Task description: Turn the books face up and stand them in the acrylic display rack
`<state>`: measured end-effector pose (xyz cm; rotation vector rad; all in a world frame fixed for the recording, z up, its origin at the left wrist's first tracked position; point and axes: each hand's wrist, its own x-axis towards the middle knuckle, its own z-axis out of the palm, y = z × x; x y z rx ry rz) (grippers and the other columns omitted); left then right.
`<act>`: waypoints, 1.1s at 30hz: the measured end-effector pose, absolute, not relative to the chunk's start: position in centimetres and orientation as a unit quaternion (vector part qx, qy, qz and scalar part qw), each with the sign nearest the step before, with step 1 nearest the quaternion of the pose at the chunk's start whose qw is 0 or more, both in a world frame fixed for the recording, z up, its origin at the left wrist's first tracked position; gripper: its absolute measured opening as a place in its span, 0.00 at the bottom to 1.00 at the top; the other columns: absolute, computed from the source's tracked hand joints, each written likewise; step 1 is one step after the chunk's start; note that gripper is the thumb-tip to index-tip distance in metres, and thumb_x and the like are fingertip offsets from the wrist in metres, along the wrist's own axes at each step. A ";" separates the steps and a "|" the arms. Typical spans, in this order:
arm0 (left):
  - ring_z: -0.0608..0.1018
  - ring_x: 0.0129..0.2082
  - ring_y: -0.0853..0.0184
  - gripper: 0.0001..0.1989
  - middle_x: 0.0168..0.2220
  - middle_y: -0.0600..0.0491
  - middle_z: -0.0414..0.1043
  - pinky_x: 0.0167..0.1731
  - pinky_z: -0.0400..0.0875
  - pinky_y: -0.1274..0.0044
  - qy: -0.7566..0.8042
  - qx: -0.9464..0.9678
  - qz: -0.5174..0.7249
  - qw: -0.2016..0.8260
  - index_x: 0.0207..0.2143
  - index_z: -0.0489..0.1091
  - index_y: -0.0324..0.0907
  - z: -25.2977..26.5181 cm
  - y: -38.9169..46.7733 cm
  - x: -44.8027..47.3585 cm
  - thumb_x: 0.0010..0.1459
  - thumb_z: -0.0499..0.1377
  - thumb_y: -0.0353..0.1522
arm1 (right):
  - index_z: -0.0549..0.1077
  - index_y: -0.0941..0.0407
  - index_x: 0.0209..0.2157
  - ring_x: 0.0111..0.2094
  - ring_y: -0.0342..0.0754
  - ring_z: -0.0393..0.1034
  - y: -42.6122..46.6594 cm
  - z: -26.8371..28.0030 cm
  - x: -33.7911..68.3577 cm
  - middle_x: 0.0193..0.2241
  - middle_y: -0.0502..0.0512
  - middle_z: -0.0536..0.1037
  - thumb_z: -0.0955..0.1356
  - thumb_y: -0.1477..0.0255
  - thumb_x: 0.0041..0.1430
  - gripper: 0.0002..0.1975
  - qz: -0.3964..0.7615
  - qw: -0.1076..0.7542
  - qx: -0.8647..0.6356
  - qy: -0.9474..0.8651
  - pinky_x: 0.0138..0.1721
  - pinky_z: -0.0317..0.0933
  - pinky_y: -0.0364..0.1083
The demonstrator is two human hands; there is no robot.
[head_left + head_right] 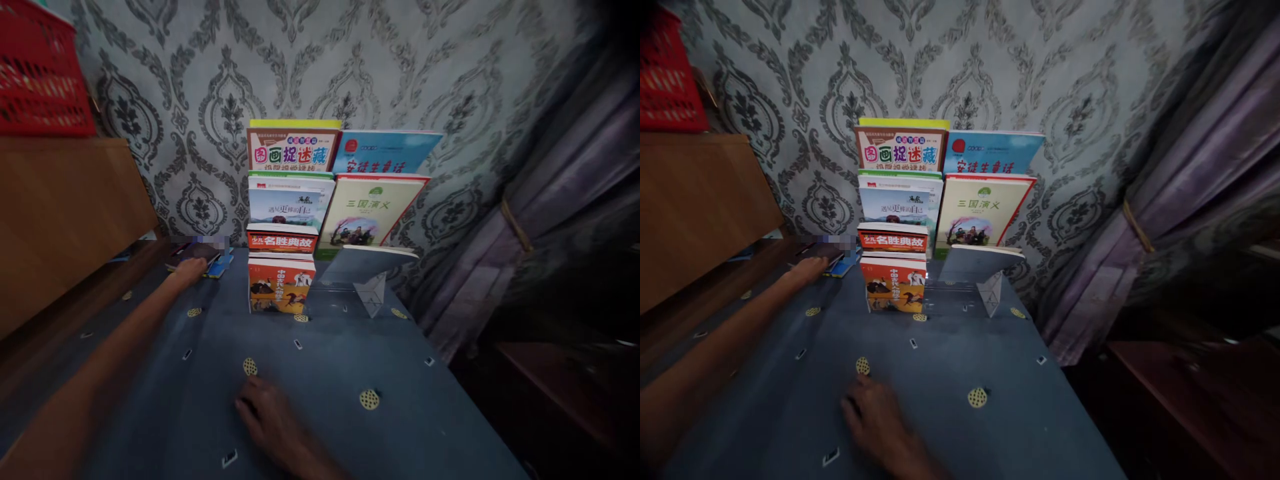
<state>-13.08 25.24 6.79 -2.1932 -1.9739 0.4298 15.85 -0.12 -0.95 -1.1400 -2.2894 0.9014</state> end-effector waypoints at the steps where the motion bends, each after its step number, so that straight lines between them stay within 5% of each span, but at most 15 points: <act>1: 0.77 0.49 0.59 0.20 0.55 0.46 0.71 0.48 0.76 0.62 -0.654 -0.739 0.141 0.079 0.56 0.68 0.40 6.7 24.9 -13.0 0.65 0.60 0.40 | 0.75 0.57 0.32 0.35 0.46 0.73 -0.1 -0.9 15.9 0.35 0.55 0.79 0.65 0.74 0.66 0.08 0.325 0.211 -0.412 -0.825 0.35 0.57 0.42; 8: 0.80 0.50 0.48 0.17 0.46 0.30 0.77 0.47 0.74 0.64 -0.633 -0.758 0.131 0.089 0.53 0.72 0.33 5.5 21.7 -12.0 0.63 0.57 0.29 | 0.72 0.57 0.30 0.34 0.45 0.71 -0.1 -0.5 15.9 0.33 0.53 0.76 0.65 0.75 0.66 0.09 0.332 0.224 -0.401 -0.824 0.35 0.56 0.42; 12: 0.81 0.49 0.46 0.30 0.45 0.28 0.77 0.46 0.74 0.61 -0.631 -0.758 0.138 0.092 0.66 0.58 0.32 5.2 20.0 -11.4 0.62 0.53 0.25 | 0.71 0.57 0.29 0.33 0.44 0.69 -0.2 -0.3 16.0 0.32 0.52 0.75 0.64 0.75 0.67 0.11 0.341 0.227 -0.393 -0.823 0.35 0.56 0.42; 16: 0.81 0.48 0.48 0.37 0.46 0.34 0.79 0.45 0.74 0.62 -0.630 -0.757 0.151 0.080 0.72 0.47 0.44 5.8 19.2 -11.5 0.62 0.51 0.25 | 0.72 0.58 0.29 0.33 0.45 0.69 -0.2 -0.2 16.0 0.32 0.53 0.75 0.64 0.75 0.67 0.11 0.336 0.215 -0.397 -0.826 0.35 0.56 0.42; 25: 0.80 0.50 0.50 0.37 0.53 0.38 0.76 0.46 0.73 0.67 -0.630 -0.759 0.158 0.044 0.69 0.54 0.47 7.6 19.8 -13.5 0.57 0.55 0.28 | 0.74 0.58 0.31 0.35 0.45 0.70 -0.2 0.2 16.2 0.33 0.54 0.77 0.64 0.75 0.67 0.10 0.344 0.220 -0.390 -0.826 0.36 0.57 0.42; 33: 0.81 0.46 0.53 0.21 0.44 0.39 0.79 0.45 0.72 0.67 -0.628 -0.767 0.110 0.075 0.58 0.63 0.40 7.0 19.6 -13.4 0.66 0.49 0.38 | 0.73 0.58 0.30 0.35 0.45 0.71 -0.1 -0.1 16.1 0.33 0.53 0.77 0.64 0.76 0.66 0.10 0.349 0.221 -0.387 -0.825 0.36 0.57 0.43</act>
